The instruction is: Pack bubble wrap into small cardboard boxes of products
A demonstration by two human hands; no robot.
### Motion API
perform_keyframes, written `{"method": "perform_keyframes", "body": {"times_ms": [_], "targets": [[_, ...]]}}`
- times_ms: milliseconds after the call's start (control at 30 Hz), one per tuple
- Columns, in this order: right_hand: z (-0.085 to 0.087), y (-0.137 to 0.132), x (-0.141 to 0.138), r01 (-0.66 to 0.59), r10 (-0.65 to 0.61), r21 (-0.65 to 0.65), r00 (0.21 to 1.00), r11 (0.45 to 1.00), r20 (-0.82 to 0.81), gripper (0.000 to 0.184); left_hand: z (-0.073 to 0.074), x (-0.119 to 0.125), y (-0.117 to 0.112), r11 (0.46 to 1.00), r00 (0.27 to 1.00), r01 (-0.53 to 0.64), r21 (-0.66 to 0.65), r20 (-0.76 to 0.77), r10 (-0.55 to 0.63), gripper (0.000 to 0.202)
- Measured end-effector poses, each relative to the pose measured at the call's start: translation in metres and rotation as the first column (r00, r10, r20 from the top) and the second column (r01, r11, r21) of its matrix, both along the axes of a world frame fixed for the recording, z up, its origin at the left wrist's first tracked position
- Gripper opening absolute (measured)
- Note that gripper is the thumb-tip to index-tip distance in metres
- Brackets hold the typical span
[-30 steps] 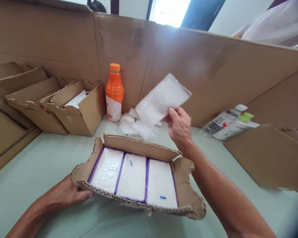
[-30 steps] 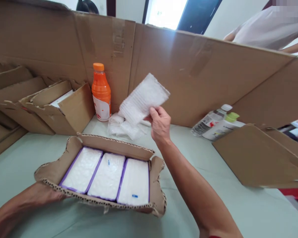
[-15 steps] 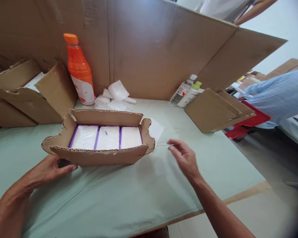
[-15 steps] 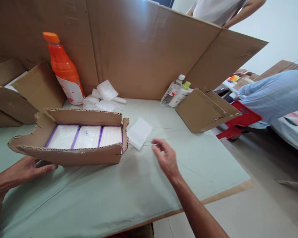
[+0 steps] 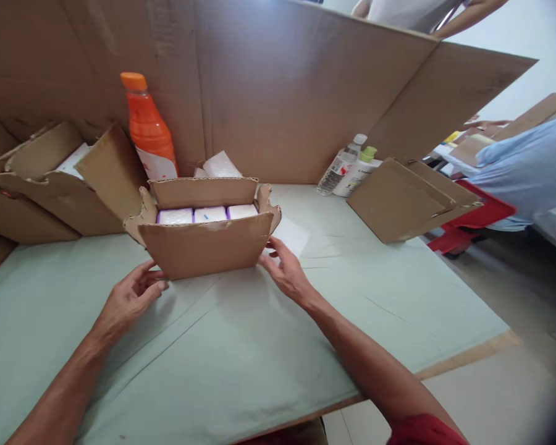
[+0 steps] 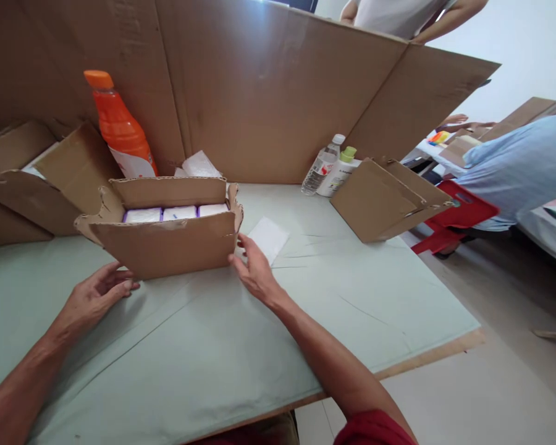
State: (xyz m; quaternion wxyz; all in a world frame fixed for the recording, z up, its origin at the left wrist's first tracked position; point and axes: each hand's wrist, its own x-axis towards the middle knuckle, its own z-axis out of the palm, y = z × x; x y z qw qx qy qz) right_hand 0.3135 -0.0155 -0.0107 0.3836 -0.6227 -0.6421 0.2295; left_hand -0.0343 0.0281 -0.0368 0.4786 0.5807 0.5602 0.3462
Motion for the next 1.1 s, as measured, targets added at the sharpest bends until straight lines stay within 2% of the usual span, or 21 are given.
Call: {"method": "perform_keyframes", "body": {"times_ms": [67, 133, 200, 267, 300, 367, 433, 500, 567, 600, 633, 667, 733, 800, 867, 967, 1033, 1100], "targets": [[-0.006, -0.006, 0.014, 0.041, -0.057, 0.086, 0.981, 0.995, 0.185, 0.052, -0.002, 0.001, -0.002, 1.0, 1.0, -0.009, -0.008, 0.005, 0.009, 0.09], [-0.013, -0.016, 0.03, 0.04, -0.086, 0.122, 0.912, 0.992, 0.4, 0.05, -0.002, 0.0, -0.003, 0.999, 0.999, -0.022, 0.036, -0.045, 0.024, 0.086], [-0.02, -0.026, 0.044, 0.04, -0.1, 0.119, 0.821, 0.992, 0.561, 0.035, -0.001, 0.0, -0.005, 0.997, 0.994, -0.017, 0.075, -0.103, 0.024, 0.08], [-0.023, -0.035, 0.052, 0.043, -0.125, 0.144, 0.766, 0.989, 0.63, 0.016, 0.0, 0.002, -0.006, 0.997, 0.991, -0.007, 0.081, -0.131, 0.018, 0.077], [-0.022, -0.041, 0.052, 0.041, -0.145, 0.176, 0.757, 0.984, 0.637, 0.014, 0.001, 0.003, -0.006, 0.997, 0.991, -0.005, 0.075, -0.132, 0.015, 0.076], [-0.018, -0.055, 0.041, 0.024, -0.17, 0.242, 0.779, 0.97, 0.604, 0.017, 0.003, 0.004, -0.005, 0.998, 0.992, -0.001, 0.064, -0.122, 0.009, 0.076], [-0.009, -0.072, 0.017, -0.033, -0.111, 0.259, 0.847, 0.965, 0.52, 0.015, 0.004, 0.005, -0.003, 0.999, 0.994, -0.001, 0.051, -0.109, 0.007, 0.076], [0.003, -0.089, -0.011, -0.173, 0.084, 0.199, 0.918, 0.965, 0.387, 0.011, 0.007, 0.004, -0.002, 0.998, 0.994, -0.037, 0.044, -0.104, 0.042, 0.074], [0.015, -0.103, -0.031, -0.333, 0.301, 0.133, 0.93, 0.934, 0.21, 0.017, 0.013, 0.0, -0.007, 0.989, 0.985, -0.128, 0.079, -0.109, 0.136, 0.068], [0.02, -0.107, -0.035, -0.373, 0.359, 0.115, 0.925, 0.921, 0.127, 0.021, 0.017, -0.002, -0.013, 0.977, 0.974, -0.178, 0.119, -0.119, 0.192, 0.063], [0.022, -0.109, -0.034, -0.369, 0.364, 0.107, 0.929, 0.923, 0.064, 0.024, 0.023, -0.004, -0.021, 0.961, 0.96, -0.219, 0.169, -0.139, 0.243, 0.058], [0.022, -0.109, -0.029, -0.32, 0.318, 0.104, 0.947, 0.942, 0.032, 0.024, 0.029, -0.006, -0.033, 0.946, 0.945, -0.24, 0.22, -0.172, 0.279, 0.052], [0.013, -0.104, -0.01, -0.145, 0.138, 0.085, 0.987, 0.986, 0.082, 0.025, 0.041, -0.004, -0.062, 0.931, 0.92, -0.22, 0.29, -0.255, 0.297, 0.044], [-0.006, -0.098, 0.009, 0.024, -0.039, 0.066, 0.974, 0.998, 0.225, 0.026, 0.05, 0.005, -0.095, 0.946, 0.929, -0.115, 0.301, -0.305, 0.21, 0.035], [-0.025, -0.095, 0.019, 0.111, -0.124, 0.057, 0.93, 0.992, 0.346, 0.027, 0.054, 0.023, -0.124, 0.946, 0.958, 0.067, 0.316, -0.284, 0.027, 0.027], [-0.041, -0.096, 0.013, 0.08, -0.095, 0.058, 0.924, 0.995, 0.37, 0.019, 0.053, 0.059, -0.147, 0.889, 0.948, 0.302, 0.343, -0.206, -0.242, 0.021], [-0.039, -0.101, -0.001, 0.029, -0.051, 0.075, 0.949, 0.997, 0.31, 0.013, 0.05, 0.08, -0.149, 0.899, 0.933, 0.356, 0.257, -0.158, -0.324, 0.021], [-0.028, -0.109, -0.017, -0.029, 0.007, 0.098, 0.975, 0.995, 0.224, 0.011, 0.047, 0.094, -0.145, 0.926, 0.931, 0.361, 0.11, -0.097, -0.351, 0.025]]}}
